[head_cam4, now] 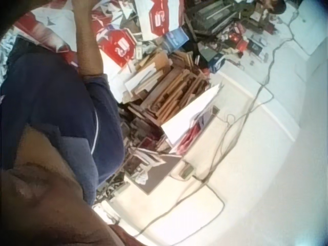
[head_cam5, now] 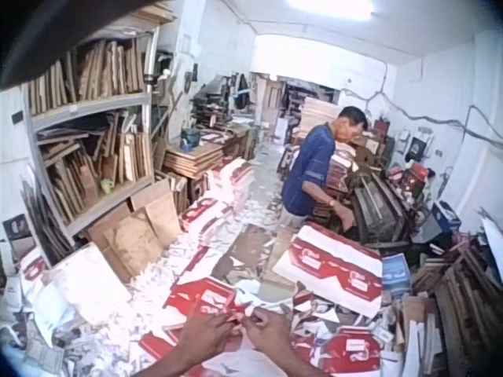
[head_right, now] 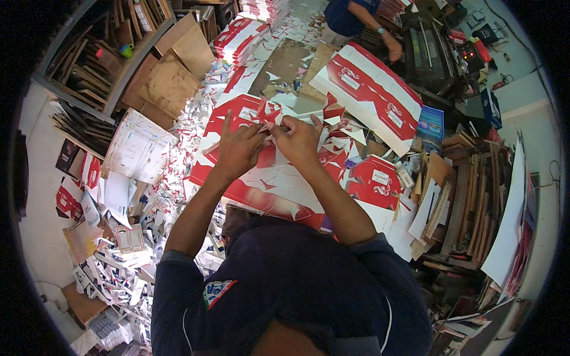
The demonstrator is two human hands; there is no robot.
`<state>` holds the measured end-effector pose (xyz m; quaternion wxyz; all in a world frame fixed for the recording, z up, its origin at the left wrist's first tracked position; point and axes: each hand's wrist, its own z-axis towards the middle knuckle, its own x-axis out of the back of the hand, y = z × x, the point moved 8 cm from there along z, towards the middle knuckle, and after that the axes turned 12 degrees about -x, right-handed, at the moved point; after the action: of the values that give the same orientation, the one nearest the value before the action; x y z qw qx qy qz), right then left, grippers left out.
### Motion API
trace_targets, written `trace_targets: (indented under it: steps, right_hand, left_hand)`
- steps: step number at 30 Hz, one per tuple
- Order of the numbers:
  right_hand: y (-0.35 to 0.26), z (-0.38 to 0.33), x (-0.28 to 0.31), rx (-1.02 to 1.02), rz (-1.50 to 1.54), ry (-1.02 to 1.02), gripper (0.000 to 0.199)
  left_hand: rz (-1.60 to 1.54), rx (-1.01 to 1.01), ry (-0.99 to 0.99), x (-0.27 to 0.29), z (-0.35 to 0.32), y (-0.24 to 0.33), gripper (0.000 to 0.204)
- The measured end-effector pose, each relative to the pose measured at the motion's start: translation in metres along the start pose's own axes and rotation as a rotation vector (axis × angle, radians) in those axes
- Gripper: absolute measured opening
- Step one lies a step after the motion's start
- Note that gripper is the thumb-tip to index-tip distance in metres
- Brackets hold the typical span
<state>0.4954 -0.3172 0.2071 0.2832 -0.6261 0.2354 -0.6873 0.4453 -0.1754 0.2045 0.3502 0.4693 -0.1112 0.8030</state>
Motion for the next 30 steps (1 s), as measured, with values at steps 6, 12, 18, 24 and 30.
trace_targets:
  steps: [6,12,18,24,30]
  right_hand:
    - [0.005,0.008,-0.001,0.016,0.025,0.083,0.040]
    - [-0.015,-0.017,0.010,0.186,0.066,0.210,0.032]
    - [0.001,-0.028,0.012,0.256,0.166,0.280,0.022]
    - [0.010,-0.003,0.003,-0.069,0.122,0.007,0.037]
    - [-0.003,0.013,0.003,-0.018,-0.010,0.007,0.045]
  left_hand:
    - [-0.001,0.000,0.038,0.003,-0.003,0.005,0.022]
    - [0.041,0.053,0.117,0.008,-0.004,0.003,0.016]
    - [0.039,0.043,0.154,0.002,-0.004,0.005,0.012]
    - [0.030,-0.006,0.122,0.004,-0.007,0.008,0.012]
    - [0.055,-0.015,0.182,0.006,-0.011,0.009,0.015]
